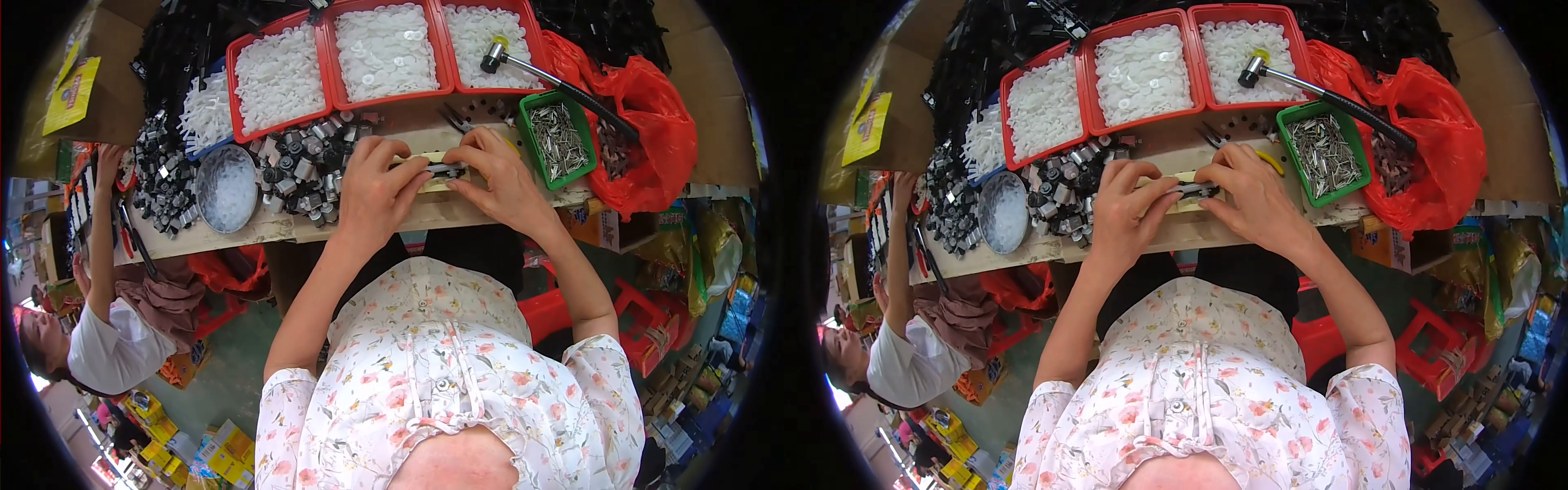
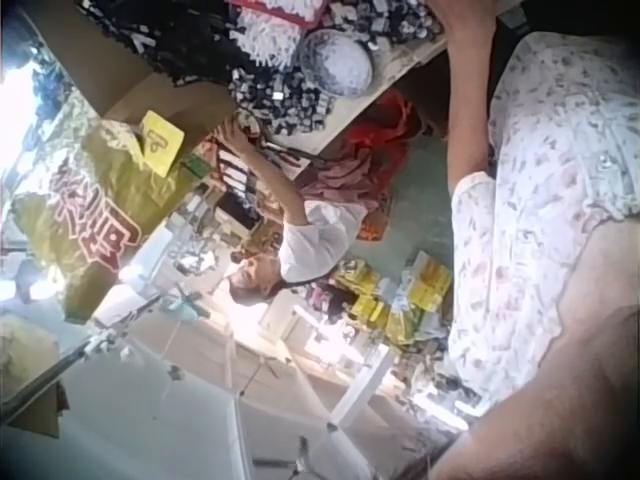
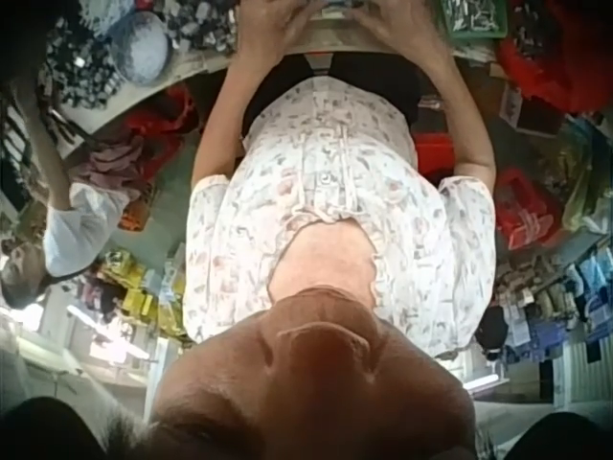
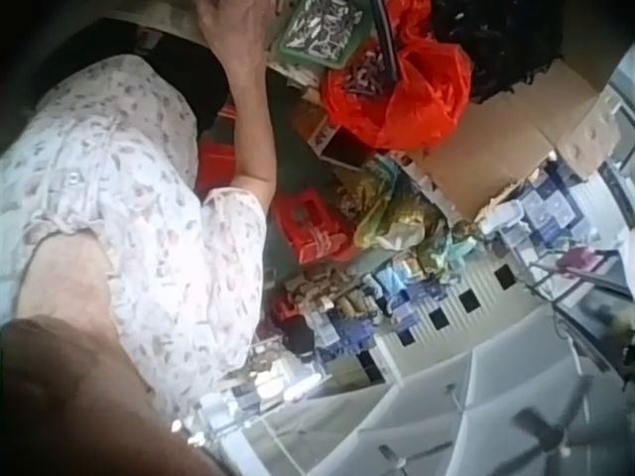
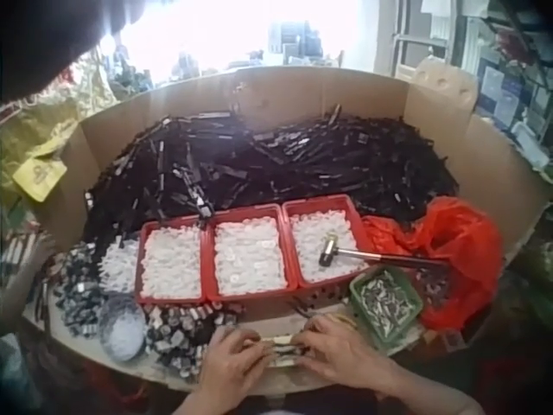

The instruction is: Assembling small electronic or mechanical components using a jig, hammer, and pliers at a workbench.

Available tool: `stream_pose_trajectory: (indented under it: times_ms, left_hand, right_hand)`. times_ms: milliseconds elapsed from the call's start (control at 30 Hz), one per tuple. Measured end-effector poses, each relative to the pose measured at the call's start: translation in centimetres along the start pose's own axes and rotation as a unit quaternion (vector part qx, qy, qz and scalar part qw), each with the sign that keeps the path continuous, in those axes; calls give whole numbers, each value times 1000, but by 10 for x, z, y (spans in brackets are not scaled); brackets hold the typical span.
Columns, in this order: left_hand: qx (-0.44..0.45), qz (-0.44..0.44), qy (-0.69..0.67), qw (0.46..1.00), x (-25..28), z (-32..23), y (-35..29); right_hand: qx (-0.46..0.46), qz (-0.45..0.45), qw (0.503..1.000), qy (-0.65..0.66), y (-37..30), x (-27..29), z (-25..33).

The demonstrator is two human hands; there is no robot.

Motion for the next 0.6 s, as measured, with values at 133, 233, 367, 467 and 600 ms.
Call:
stream_pose_trajectory:
  times_ms: [133,233,367,467,600]
  left_hand:
    - [-19,21,-5,1000,-12,2,-1]
    - [-24,17,-5,1000,-10,-1,1]
    - [-36,12,-6,999,-13,-1,-4]
    - [-31,17,-1,999,-14,-1,-6]
    - [-40,8,-3,999,-14,-3,-5]
  right_hand:
    - [-5,-36,999,24,-3,1,-1]
    - [-8,-62,997,35,-8,0,-6]
    - [-17,-97,994,41,-15,-3,-11]
    - [-19,-113,992,44,-21,-2,-11]
    - [3,-114,993,25,-20,3,-13]
Point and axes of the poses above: each hand's wrist, its own y-axis towards the middle knuckle, its own x-axis out of the back of the hand, z = x × y, the point moved 7 cm from there along y, towards the middle knuckle, and after that the axes turned 7 degrees about -x, right-handed, at the moved point
